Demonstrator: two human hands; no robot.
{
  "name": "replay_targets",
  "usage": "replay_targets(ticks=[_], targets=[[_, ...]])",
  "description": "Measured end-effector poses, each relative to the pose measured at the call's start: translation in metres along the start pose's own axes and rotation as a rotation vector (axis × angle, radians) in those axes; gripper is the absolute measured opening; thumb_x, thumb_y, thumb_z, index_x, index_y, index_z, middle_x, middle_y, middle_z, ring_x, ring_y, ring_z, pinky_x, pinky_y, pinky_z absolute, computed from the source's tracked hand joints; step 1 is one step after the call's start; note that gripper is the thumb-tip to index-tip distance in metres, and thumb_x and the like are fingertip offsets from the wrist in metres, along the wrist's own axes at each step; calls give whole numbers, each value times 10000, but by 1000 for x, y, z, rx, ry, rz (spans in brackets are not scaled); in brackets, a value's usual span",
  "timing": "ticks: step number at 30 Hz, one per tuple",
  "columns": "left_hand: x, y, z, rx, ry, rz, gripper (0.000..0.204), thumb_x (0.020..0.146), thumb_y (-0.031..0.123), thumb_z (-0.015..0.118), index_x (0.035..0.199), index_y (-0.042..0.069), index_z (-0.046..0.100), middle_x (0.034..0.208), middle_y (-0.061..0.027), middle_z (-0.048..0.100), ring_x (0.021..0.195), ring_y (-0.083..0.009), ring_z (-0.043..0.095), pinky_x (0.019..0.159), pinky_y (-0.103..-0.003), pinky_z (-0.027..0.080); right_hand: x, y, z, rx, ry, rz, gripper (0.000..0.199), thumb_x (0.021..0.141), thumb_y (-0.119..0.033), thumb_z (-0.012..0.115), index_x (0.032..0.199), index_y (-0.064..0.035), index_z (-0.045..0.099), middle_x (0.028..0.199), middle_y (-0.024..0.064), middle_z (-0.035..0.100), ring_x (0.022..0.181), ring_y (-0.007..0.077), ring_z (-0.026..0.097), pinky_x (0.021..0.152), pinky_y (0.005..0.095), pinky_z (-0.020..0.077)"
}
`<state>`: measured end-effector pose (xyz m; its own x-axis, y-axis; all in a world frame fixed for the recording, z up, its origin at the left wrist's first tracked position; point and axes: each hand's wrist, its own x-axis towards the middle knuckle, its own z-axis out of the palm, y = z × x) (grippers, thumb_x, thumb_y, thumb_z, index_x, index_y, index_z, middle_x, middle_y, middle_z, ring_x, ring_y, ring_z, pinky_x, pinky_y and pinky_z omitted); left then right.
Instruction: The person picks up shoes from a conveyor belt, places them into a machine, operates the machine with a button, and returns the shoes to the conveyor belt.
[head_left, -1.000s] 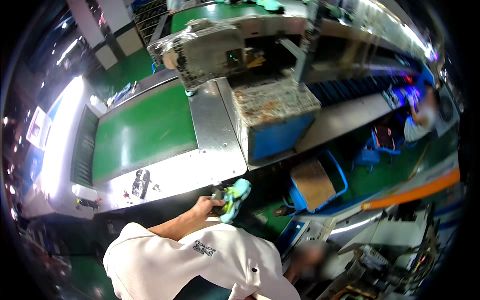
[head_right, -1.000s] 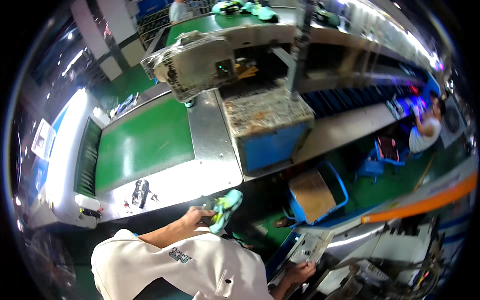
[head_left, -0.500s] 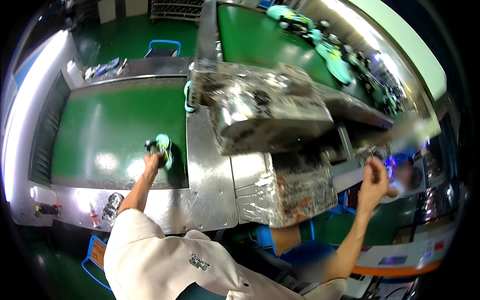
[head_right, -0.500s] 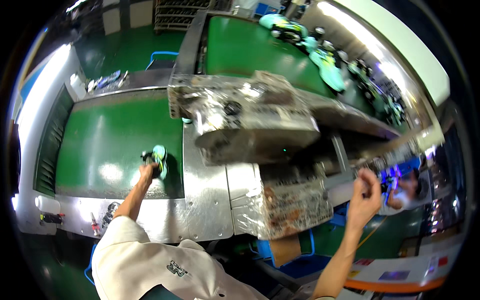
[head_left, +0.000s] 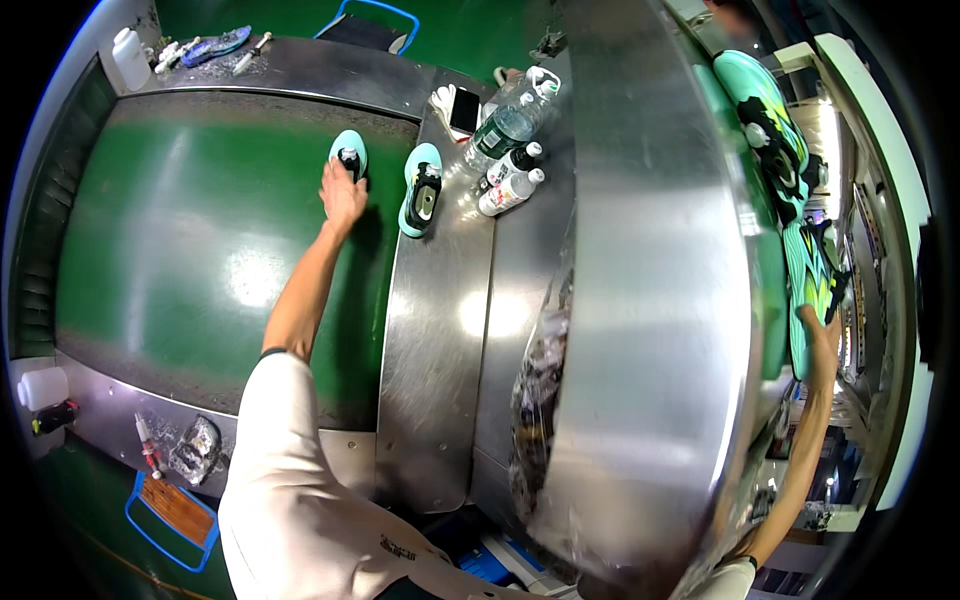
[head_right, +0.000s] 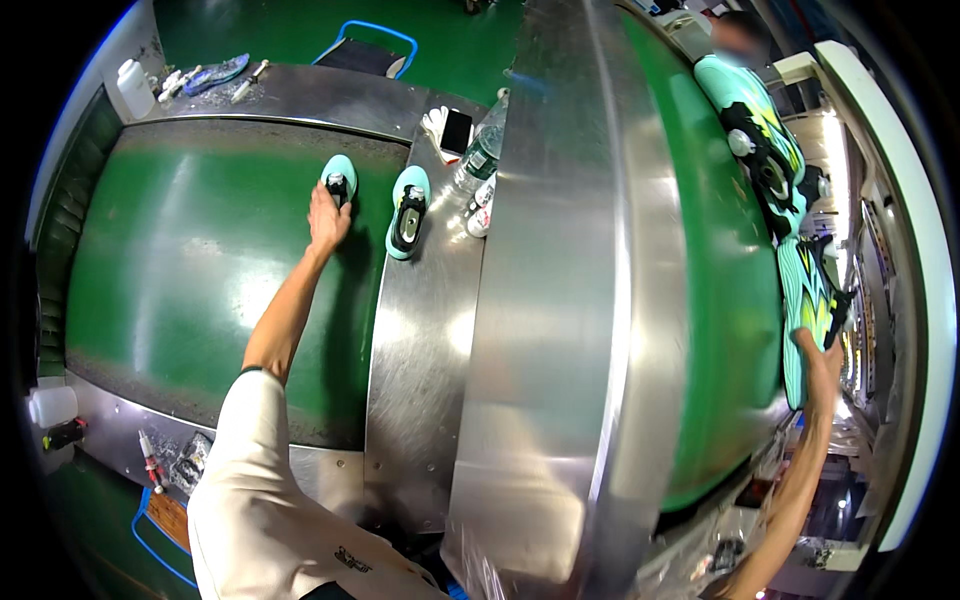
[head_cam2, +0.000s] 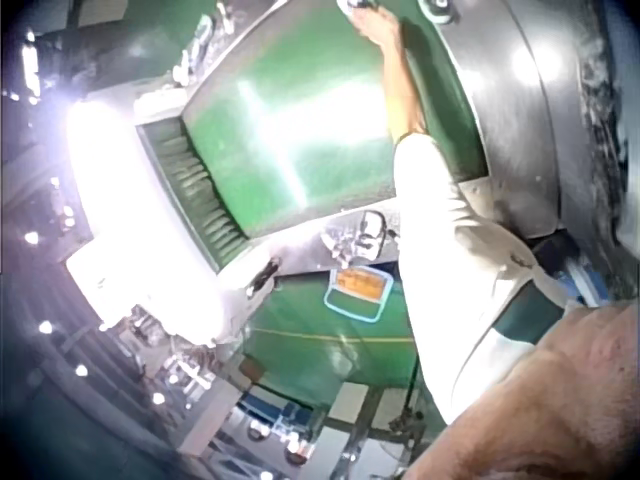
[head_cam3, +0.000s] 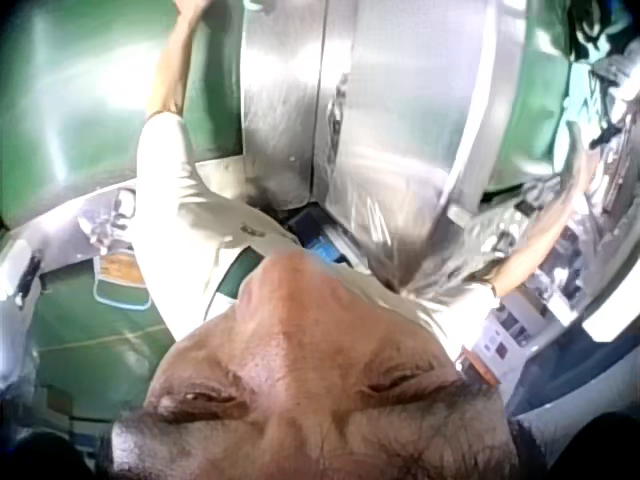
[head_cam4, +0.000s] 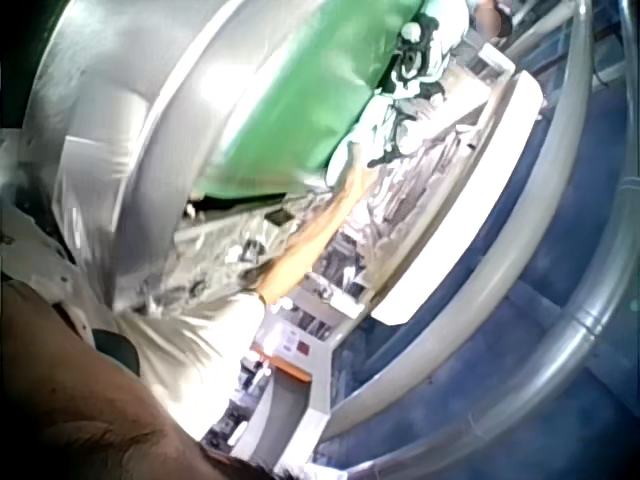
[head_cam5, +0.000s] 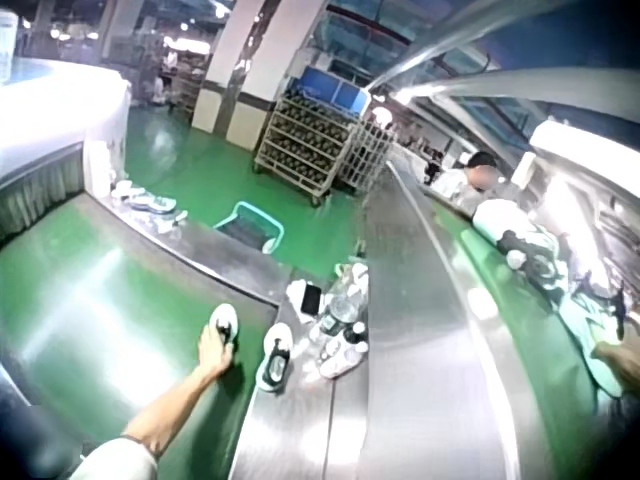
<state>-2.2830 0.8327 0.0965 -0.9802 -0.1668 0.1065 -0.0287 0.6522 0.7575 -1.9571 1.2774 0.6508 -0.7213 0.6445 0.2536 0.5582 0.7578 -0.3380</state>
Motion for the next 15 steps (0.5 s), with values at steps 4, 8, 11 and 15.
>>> replay_targets(ticks=[4,8,11,15], targets=[[-46,90,-11,-158,118,327,842,772,287,675,1392,-12,191,1402,-232,286,1325,-376,229,1044,-544,198,7,12,18,48,134,9,651,796,-224,656,1307,60,368,1224,125,491,1094,215,483,980,317,326],[-32,92,52,-74,-333,-89,823,716,245,695,1361,19,235,1240,-242,460,1039,-417,529,846,-495,440,-19,-18,11,77,87,-93,680,776,-236,661,1330,29,369,1243,117,482,1109,224,472,974,319,328],[-23,78,46,-112,-209,-93,641,713,128,626,1273,60,320,1126,-229,538,943,-431,578,795,-514,470,-26,-7,17,76,125,-47,699,756,-243,670,1327,32,374,1239,125,485,1109,227,469,971,322,329],[4,34,24,42,-263,-124,671,767,200,638,1290,18,259,1166,-237,517,959,-418,579,828,-501,466,-32,-22,21,27,228,-114,701,728,-244,679,1300,49,400,1211,151,506,1063,242,485,956,319,343]])
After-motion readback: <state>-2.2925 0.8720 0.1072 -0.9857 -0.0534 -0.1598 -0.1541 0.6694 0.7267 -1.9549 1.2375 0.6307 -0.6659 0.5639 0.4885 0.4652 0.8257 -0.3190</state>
